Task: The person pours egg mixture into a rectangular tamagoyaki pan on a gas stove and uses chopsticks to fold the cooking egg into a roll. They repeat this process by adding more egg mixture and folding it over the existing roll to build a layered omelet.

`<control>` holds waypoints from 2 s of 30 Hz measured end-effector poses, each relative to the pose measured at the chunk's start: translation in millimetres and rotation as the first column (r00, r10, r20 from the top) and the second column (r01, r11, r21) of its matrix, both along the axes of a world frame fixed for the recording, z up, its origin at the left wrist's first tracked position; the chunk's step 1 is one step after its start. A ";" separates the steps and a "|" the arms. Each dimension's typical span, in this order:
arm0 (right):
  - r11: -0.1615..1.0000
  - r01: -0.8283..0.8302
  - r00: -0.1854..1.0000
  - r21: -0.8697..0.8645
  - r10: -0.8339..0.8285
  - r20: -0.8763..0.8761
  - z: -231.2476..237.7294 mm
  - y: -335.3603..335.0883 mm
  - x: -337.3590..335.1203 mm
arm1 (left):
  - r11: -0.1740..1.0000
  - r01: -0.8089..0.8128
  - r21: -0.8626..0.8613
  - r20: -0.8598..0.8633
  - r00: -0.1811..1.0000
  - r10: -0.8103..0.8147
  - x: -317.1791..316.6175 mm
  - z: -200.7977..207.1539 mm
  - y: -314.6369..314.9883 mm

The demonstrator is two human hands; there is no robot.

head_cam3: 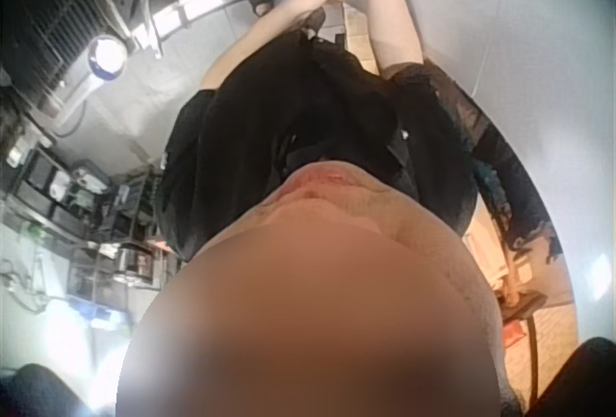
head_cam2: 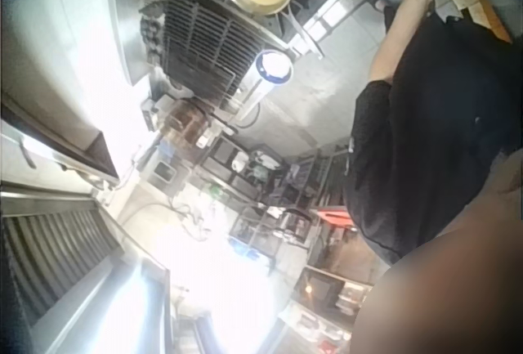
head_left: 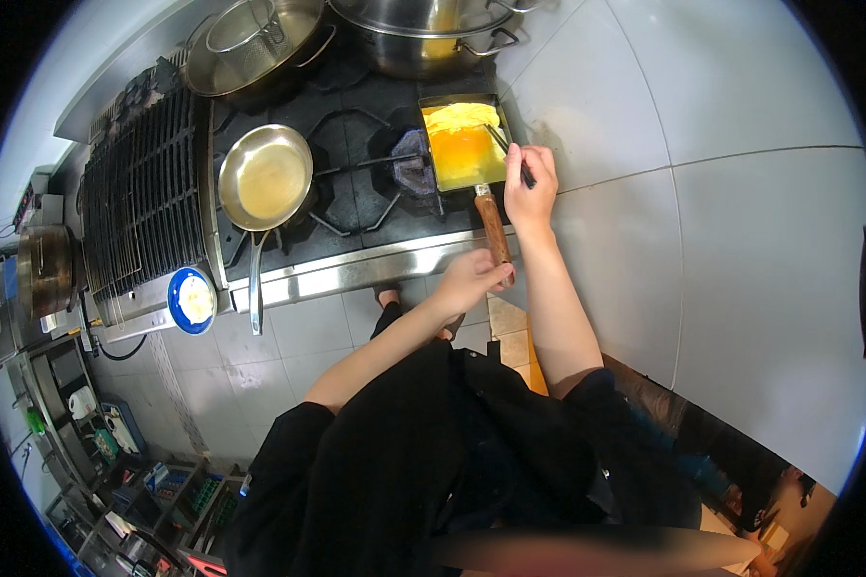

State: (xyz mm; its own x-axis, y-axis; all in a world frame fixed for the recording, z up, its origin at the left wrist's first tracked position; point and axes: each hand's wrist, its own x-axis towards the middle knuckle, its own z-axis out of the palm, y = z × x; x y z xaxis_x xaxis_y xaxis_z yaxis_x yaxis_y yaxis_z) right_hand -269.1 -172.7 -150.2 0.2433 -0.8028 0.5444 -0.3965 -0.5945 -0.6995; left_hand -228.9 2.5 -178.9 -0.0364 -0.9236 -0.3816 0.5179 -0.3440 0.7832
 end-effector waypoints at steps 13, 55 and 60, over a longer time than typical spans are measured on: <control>0.998 -0.022 1.000 -0.053 0.023 0.015 2.4 -10.9 6.5 | 0.996 -0.082 0.035 0.049 0.996 0.080 0.3 17.1 0.1; 0.996 -0.084 0.990 0.000 0.084 0.111 89.5 178.4 -153.6 | 0.978 -0.182 0.106 -0.136 0.971 0.196 -37.1 -26.7 16.1; 0.992 -0.126 0.984 -0.013 0.126 0.123 106.6 191.8 -178.3 | 0.983 -0.158 0.093 -0.151 0.974 0.171 -37.6 -22.6 13.2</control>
State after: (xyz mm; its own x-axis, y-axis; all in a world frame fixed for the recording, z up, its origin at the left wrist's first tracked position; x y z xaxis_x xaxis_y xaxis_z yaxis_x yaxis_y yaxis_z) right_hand -447.4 19.0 -43.6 0.2731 -0.7673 0.5803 -0.2291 -0.6377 -0.7354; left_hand -266.4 15.7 -201.5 0.0483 -0.8885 -0.4564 0.6873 -0.3020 0.6607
